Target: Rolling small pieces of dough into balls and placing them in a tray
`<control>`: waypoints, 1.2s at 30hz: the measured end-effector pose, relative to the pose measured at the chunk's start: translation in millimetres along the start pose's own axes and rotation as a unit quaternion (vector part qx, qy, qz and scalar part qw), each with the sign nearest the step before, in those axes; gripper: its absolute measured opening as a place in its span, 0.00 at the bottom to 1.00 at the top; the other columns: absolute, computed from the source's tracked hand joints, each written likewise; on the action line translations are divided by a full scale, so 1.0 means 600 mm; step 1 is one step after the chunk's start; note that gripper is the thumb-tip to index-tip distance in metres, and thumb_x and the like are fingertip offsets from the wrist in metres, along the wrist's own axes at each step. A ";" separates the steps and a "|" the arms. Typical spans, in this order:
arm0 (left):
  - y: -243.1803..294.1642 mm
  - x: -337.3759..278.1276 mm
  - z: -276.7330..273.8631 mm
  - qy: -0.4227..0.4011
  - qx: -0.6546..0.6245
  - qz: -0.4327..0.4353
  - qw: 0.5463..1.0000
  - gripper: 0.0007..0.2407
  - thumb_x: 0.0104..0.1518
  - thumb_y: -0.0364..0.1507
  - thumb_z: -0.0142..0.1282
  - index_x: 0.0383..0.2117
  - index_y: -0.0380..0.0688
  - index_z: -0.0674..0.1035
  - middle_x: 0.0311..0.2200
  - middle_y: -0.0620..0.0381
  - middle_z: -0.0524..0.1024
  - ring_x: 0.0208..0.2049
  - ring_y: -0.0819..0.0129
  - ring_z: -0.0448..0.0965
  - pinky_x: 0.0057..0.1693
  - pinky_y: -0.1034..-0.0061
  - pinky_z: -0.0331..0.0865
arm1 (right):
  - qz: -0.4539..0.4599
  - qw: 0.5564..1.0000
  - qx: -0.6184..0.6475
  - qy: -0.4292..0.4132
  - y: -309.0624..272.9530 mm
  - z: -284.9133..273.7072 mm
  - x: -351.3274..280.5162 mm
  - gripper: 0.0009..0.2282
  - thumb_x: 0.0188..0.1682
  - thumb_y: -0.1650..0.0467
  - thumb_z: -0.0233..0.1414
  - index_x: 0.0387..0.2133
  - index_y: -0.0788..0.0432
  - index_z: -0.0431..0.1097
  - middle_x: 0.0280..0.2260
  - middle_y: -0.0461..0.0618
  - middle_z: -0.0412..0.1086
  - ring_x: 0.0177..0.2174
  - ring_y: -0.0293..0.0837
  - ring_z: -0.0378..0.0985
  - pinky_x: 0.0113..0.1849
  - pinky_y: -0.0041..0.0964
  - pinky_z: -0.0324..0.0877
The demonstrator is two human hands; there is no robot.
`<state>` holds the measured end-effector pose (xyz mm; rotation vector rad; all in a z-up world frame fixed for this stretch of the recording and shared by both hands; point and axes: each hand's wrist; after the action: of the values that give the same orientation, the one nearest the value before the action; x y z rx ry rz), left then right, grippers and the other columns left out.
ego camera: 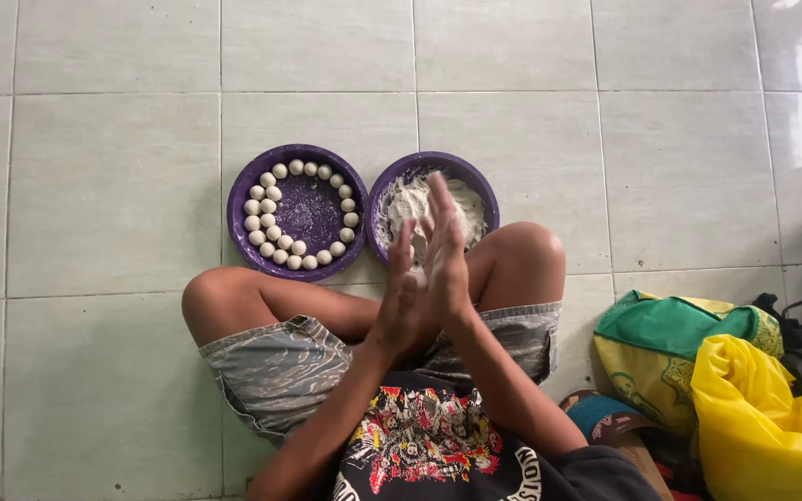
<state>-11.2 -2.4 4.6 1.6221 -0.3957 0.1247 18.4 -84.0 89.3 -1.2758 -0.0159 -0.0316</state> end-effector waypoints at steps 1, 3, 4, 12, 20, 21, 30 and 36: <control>0.032 0.003 0.001 -0.009 -0.021 -0.024 0.999 0.35 0.65 0.48 0.30 0.73 0.37 0.44 0.72 0.38 0.43 0.74 0.44 0.40 0.74 0.52 0.37 | 0.010 1.000 -0.001 0.008 0.005 -0.006 0.008 0.32 0.59 0.51 0.25 0.72 0.57 0.36 0.72 0.62 0.32 0.68 0.69 0.29 0.63 0.69 0.30; 0.082 0.021 -0.003 -0.017 -0.042 -0.048 0.998 0.36 0.65 0.54 0.19 0.73 0.38 0.44 0.73 0.41 0.42 0.74 0.44 0.39 0.74 0.52 0.39 | 0.018 1.000 -0.002 0.015 0.024 -0.010 0.002 0.32 0.60 0.52 0.23 0.72 0.57 0.34 0.72 0.62 0.30 0.68 0.71 0.26 0.63 0.68 0.29; 0.099 0.037 -0.007 -0.001 -0.048 -0.036 0.998 0.35 0.65 0.53 0.17 0.72 0.39 0.44 0.73 0.40 0.43 0.73 0.44 0.41 0.74 0.53 0.37 | 0.044 0.999 -0.006 0.007 0.038 -0.009 -0.011 0.32 0.60 0.52 0.26 0.72 0.57 0.36 0.72 0.64 0.31 0.68 0.71 0.29 0.63 0.69 0.30; 0.070 0.043 -0.014 0.065 0.000 -0.042 0.997 0.33 0.67 0.52 0.16 0.73 0.42 0.44 0.73 0.43 0.47 0.73 0.47 0.46 0.73 0.51 0.39 | 0.092 0.995 0.007 -0.031 0.000 0.013 -0.032 0.31 0.58 0.52 0.27 0.72 0.54 0.38 0.72 0.61 0.32 0.66 0.76 0.32 0.60 0.76 0.29; 0.118 0.055 0.007 0.042 -0.174 -0.034 0.983 0.36 0.67 0.55 0.17 0.74 0.43 0.40 0.75 0.51 0.44 0.75 0.64 0.40 0.76 0.73 0.38 | 0.009 0.998 0.061 -0.001 0.017 -0.016 0.015 0.32 0.61 0.49 0.24 0.73 0.54 0.35 0.72 0.59 0.34 0.70 0.67 0.28 0.65 0.66 0.27; 0.113 0.054 0.004 0.044 -0.174 -0.039 0.983 0.36 0.67 0.55 0.17 0.74 0.43 0.40 0.75 0.51 0.44 0.75 0.64 0.40 0.76 0.73 0.38 | 0.015 0.998 0.061 0.000 0.018 -0.012 0.013 0.32 0.61 0.49 0.24 0.73 0.54 0.35 0.72 0.59 0.34 0.70 0.67 0.28 0.65 0.66 0.27; 0.075 0.073 -0.034 0.082 -0.086 -0.052 0.992 0.34 0.67 0.54 0.14 0.74 0.45 0.40 0.75 0.47 0.42 0.76 0.55 0.37 0.76 0.61 0.35 | 0.049 0.995 0.081 -0.018 0.044 0.028 -0.036 0.31 0.60 0.51 0.28 0.73 0.53 0.39 0.73 0.58 0.34 0.70 0.63 0.31 0.65 0.65 0.27; 0.038 0.009 -0.010 0.055 0.010 -0.037 0.998 0.31 0.69 0.49 0.15 0.73 0.40 0.49 0.73 0.40 0.48 0.75 0.47 0.42 0.75 0.58 0.35 | -0.012 0.999 0.014 -0.039 0.023 0.013 -0.019 0.36 0.57 0.47 0.29 0.73 0.54 0.38 0.73 0.58 0.32 0.70 0.67 0.27 0.64 0.70 0.25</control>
<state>-12.7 1.6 28.4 1.6394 -0.2506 0.1613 7.4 -72.5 78.0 -1.2485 -0.0977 -0.0018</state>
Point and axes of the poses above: each hand's wrist, its own x-axis towards the middle knuckle, its own z-axis out of the palm, y = z × x
